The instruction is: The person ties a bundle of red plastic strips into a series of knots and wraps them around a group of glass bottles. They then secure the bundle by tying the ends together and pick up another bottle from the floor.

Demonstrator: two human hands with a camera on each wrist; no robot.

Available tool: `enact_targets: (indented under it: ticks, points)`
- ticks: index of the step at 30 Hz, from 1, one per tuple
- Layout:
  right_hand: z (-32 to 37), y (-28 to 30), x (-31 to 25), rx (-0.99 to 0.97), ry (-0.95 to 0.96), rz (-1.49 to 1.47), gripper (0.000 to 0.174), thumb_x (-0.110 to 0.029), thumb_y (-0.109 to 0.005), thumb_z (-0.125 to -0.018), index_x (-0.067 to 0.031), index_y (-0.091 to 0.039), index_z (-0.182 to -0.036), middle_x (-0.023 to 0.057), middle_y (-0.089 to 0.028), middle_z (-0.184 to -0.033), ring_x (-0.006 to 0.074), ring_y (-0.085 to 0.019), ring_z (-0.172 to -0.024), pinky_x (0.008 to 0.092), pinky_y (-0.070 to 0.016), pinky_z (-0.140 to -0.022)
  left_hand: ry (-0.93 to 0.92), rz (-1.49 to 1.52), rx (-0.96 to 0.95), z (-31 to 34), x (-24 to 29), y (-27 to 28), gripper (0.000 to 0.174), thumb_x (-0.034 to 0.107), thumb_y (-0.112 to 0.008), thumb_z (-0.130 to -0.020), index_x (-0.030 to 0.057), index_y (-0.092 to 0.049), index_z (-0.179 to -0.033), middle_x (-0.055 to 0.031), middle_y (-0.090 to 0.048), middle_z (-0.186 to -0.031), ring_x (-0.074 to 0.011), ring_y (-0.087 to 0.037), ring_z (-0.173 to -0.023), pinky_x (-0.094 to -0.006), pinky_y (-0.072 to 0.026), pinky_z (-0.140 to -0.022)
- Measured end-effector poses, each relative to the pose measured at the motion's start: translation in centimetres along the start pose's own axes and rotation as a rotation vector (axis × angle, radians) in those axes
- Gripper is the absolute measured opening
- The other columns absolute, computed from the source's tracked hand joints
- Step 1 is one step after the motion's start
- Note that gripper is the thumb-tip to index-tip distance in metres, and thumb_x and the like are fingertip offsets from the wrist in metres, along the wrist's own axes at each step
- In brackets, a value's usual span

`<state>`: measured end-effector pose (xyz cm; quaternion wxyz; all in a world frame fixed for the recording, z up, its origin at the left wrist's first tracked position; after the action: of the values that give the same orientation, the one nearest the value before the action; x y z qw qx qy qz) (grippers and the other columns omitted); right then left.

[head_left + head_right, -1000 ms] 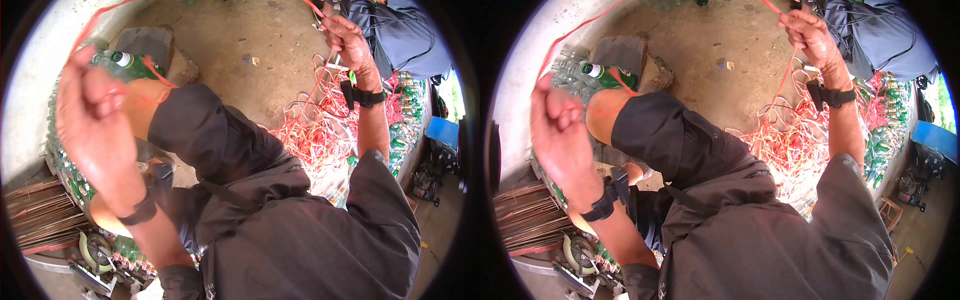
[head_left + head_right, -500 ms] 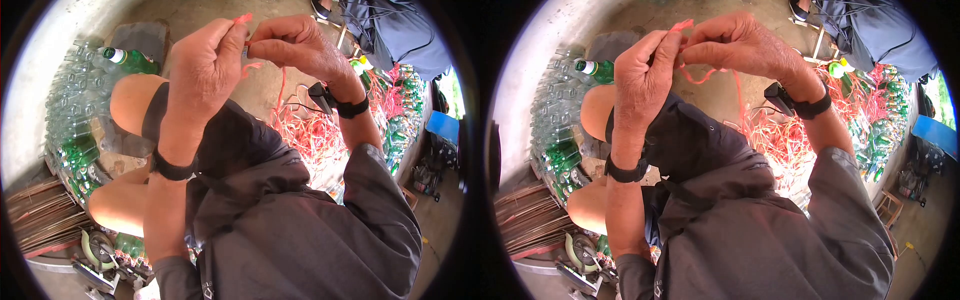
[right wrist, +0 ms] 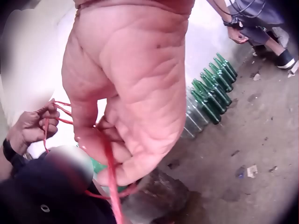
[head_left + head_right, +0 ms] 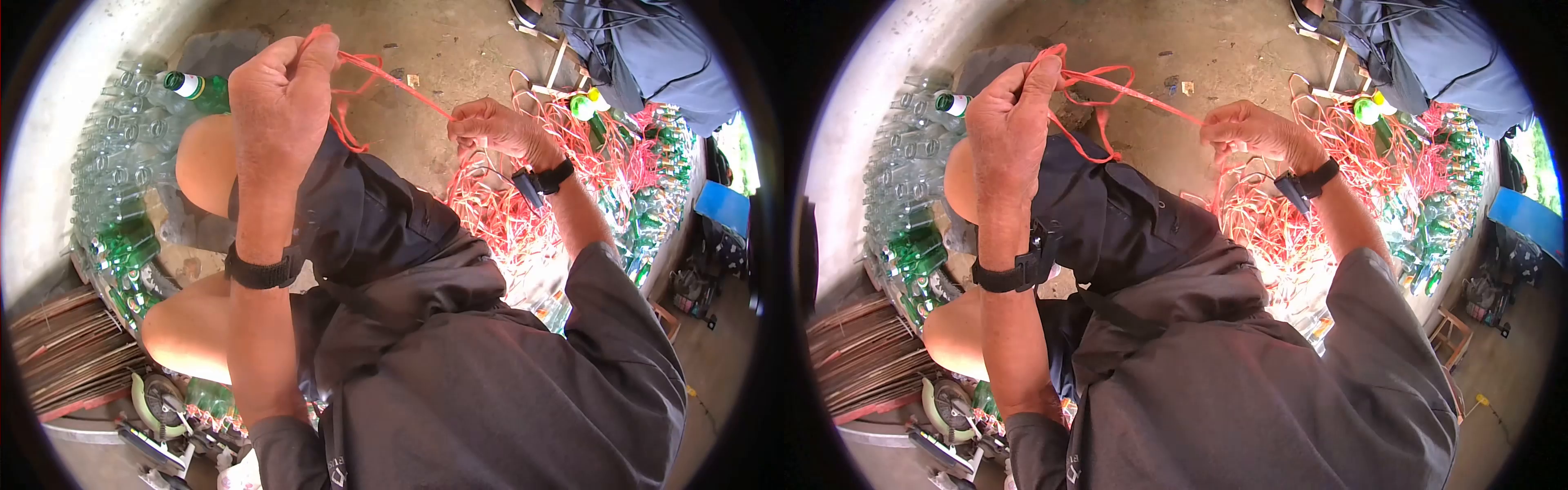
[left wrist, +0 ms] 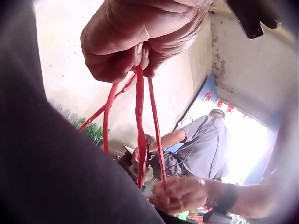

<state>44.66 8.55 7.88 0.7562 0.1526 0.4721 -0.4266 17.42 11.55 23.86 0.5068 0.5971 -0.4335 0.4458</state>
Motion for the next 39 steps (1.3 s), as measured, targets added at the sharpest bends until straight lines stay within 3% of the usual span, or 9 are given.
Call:
enact_targets:
  ticks: [5,12,17,21,24,27,35,38,39]
  points:
    - [0.5,1.4,-0.9,0.059,0.035,-0.105,0.022,-0.022,-0.064,-0.097,0.0003,-0.068,-0.095,-0.0048,-0.052,-0.069,0.0052,-0.044,-0.059,0.0217,-0.0397,-0.055,-0.001,-0.003,-0.024,0.1,-0.6,-0.8,0.032,0.02,-0.067,-0.093,-0.0068,-0.066,-0.076,0.0032,-0.049,-0.058,-0.0037,-0.04,-0.057,-0.0247,-0.0355,-0.051]
    - [2.0,7.6,-9.3,0.3,0.283,-0.003,0.02,-0.017,-0.059,-0.101,0.0016,-0.066,-0.096,-0.0052,-0.039,-0.062,0.0051,-0.031,-0.053,0.0239,-0.0249,-0.048,0.009,0.113,0.014,0.1,0.1,-1.1,0.031,0.019,-0.067,-0.093,-0.0062,-0.066,-0.076,0.0063,-0.045,-0.06,-0.0025,-0.035,-0.058,-0.0235,-0.0296,-0.05]
    - [2.4,9.2,-13.4,0.348,0.337,0.002,0.019,-0.017,-0.064,-0.098,0.0004,-0.07,-0.098,-0.0061,-0.039,-0.061,0.007,-0.032,-0.054,0.0253,-0.0272,-0.05,0.034,0.192,0.044,0.1,0.7,-0.6,0.029,0.019,-0.066,-0.095,-0.0057,-0.067,-0.079,0.0078,-0.045,-0.063,-0.0012,-0.035,-0.06,-0.0218,-0.028,-0.051]
    - [2.6,8.8,-15.7,0.362,0.392,0.021,0.02,-0.017,-0.059,-0.101,0.0022,-0.066,-0.101,-0.0046,-0.039,-0.063,0.0069,-0.03,-0.055,0.0236,-0.0249,-0.05,0.016,0.207,0.032,-0.3,0.9,0.4,0.02,0.022,-0.07,-0.095,0.0016,-0.074,-0.097,0.0034,-0.063,-0.078,-0.0017,-0.046,-0.061,-0.0184,-0.0354,-0.052]
    - [2.7,7.6,-17.6,0.28,0.391,0.104,0.022,-0.02,-0.059,-0.102,0.0009,-0.066,-0.103,-0.0032,-0.048,-0.065,0.0078,-0.042,-0.056,0.0233,-0.035,-0.053,0.02,0.223,0.06,-0.2,1.6,0.7,0.022,0.023,-0.07,-0.096,0.0013,-0.074,-0.098,0.0023,-0.064,-0.081,-0.0026,-0.047,-0.062,-0.0191,-0.0372,-0.053]
    - [3.1,6.5,-20.5,0.381,0.474,-0.062,0.011,-0.012,-0.068,-0.095,-0.0017,-0.071,-0.091,-0.0051,-0.049,-0.059,0.0044,-0.035,-0.048,0.0221,-0.0244,-0.044,0.017,0.241,0.087,-0.3,2.1,0.9,0.023,0.024,-0.07,-0.096,0.0011,-0.074,-0.097,0.0022,-0.063,-0.08,-0.0032,-0.047,-0.063,-0.02,-0.0374,-0.054]
    - [0.8,6.4,-20.8,0.419,0.555,-0.112,0.017,-0.018,-0.064,-0.099,-0.0029,-0.07,-0.093,-0.0042,-0.053,-0.064,0.0054,-0.039,-0.053,0.0219,-0.0297,-0.048,0.019,0.242,0.147,-0.3,2.5,1.8,0.023,0.023,-0.069,-0.096,0.0,-0.073,-0.095,0.002,-0.061,-0.077,-0.0034,-0.045,-0.062,-0.0203,-0.0368,-0.055]
    - [-1.1,6.9,-16.4,0.243,0.443,0.029,0.025,-0.024,-0.06,-0.1,-0.0018,-0.07,-0.105,0.0028,-0.069,-0.08,0.0132,-0.068,-0.078,0.0256,-0.0535,-0.07,0.05,0.334,0.179,-0.3,3.0,2.6,0.024,0.023,-0.071,-0.095,-0.0008,-0.072,-0.095,0.0019,-0.061,-0.075,-0.0033,-0.045,-0.062,-0.0208,-0.0364,-0.056]
    - [-1.4,6.3,-15.5,0.239,0.444,0.026,0.025,-0.024,-0.06,-0.1,-0.0018,-0.07,-0.105,0.0028,-0.069,-0.08,0.0132,-0.068,-0.078,0.0256,-0.0535,-0.07,0.037,0.345,0.202,-0.5,3.4,3.0,0.025,0.024,-0.071,-0.095,-0.001,-0.072,-0.095,0.0021,-0.06,-0.073,-0.0035,-0.045,-0.062,-0.0213,-0.0362,-0.056]
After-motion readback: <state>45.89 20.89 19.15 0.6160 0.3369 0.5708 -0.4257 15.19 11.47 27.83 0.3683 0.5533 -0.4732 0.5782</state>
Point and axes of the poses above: each hand's wrist, its own z-axis away from the middle knuckle, its own y-axis out of the back of the hand, x = y × z, the point moved 7 cm from there along -z, towards the middle knuckle
